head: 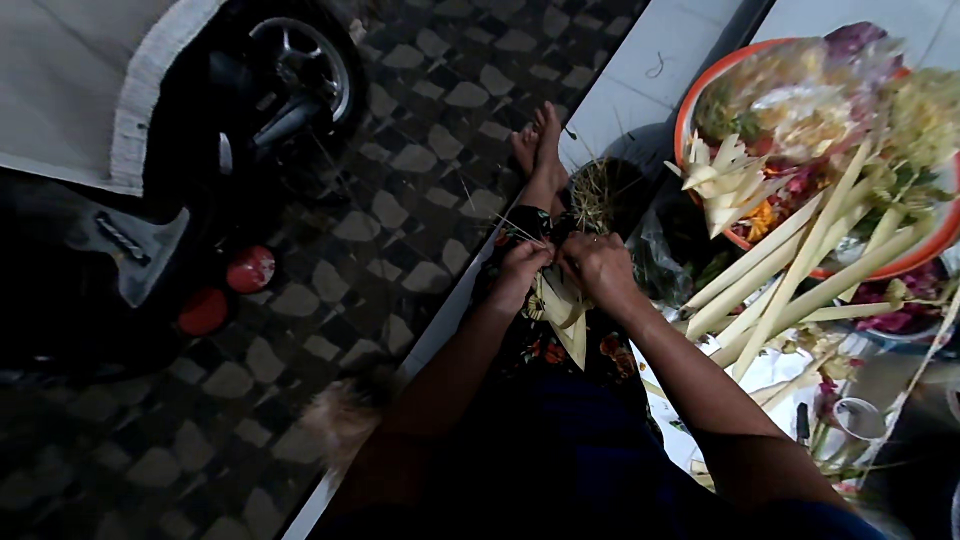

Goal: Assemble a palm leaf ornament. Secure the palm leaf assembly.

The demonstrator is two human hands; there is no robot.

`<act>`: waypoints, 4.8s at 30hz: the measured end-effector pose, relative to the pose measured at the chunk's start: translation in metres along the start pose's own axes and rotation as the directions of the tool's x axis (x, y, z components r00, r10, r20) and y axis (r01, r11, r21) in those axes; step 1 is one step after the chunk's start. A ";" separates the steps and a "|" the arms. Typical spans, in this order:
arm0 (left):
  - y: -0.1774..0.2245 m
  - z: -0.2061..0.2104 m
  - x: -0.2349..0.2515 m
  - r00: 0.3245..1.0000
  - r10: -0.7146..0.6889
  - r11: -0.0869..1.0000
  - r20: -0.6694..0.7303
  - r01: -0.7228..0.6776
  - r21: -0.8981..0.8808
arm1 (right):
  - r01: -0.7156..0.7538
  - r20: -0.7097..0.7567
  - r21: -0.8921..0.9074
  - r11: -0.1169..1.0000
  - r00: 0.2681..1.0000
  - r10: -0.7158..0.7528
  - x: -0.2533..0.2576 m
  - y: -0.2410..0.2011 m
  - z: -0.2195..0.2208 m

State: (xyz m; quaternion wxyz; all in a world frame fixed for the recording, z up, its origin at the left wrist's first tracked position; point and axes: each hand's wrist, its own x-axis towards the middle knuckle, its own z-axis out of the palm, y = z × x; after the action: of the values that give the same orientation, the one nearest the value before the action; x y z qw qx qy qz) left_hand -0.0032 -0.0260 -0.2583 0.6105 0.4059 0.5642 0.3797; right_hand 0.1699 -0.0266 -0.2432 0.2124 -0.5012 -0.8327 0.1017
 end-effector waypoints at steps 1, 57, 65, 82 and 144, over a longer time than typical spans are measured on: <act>0.000 0.001 0.000 1.000 0.016 1.000 -0.003 -0.016 -0.018 | 0.011 -0.009 -0.026 1.000 1.000 -0.011 -0.002 0.000 0.002; 0.006 -0.006 0.002 0.983 0.158 0.922 0.097 -0.182 0.342 | -0.476 0.419 0.438 0.763 0.859 0.295 0.008 0.026 0.003; 0.007 -0.007 0.004 0.981 0.108 0.923 0.159 -0.158 0.350 | -0.467 0.453 0.485 0.739 0.857 0.244 0.007 0.032 -0.001; -0.022 0.008 -0.005 0.746 0.662 0.584 0.075 -0.576 0.571 | -0.503 0.484 0.751 0.427 0.860 0.162 0.005 0.032 -0.009; -0.024 -0.001 0.006 0.924 0.371 0.904 0.090 -0.382 0.194 | -0.380 0.439 0.649 0.658 0.895 0.084 0.008 0.055 -0.002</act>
State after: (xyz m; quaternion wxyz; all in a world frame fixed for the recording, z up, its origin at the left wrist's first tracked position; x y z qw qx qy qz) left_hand -0.0038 -0.0297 -0.2824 0.4941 0.5784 0.4959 0.4189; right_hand 0.2108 0.0066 -0.2604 0.2153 -0.4526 -0.6766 0.5395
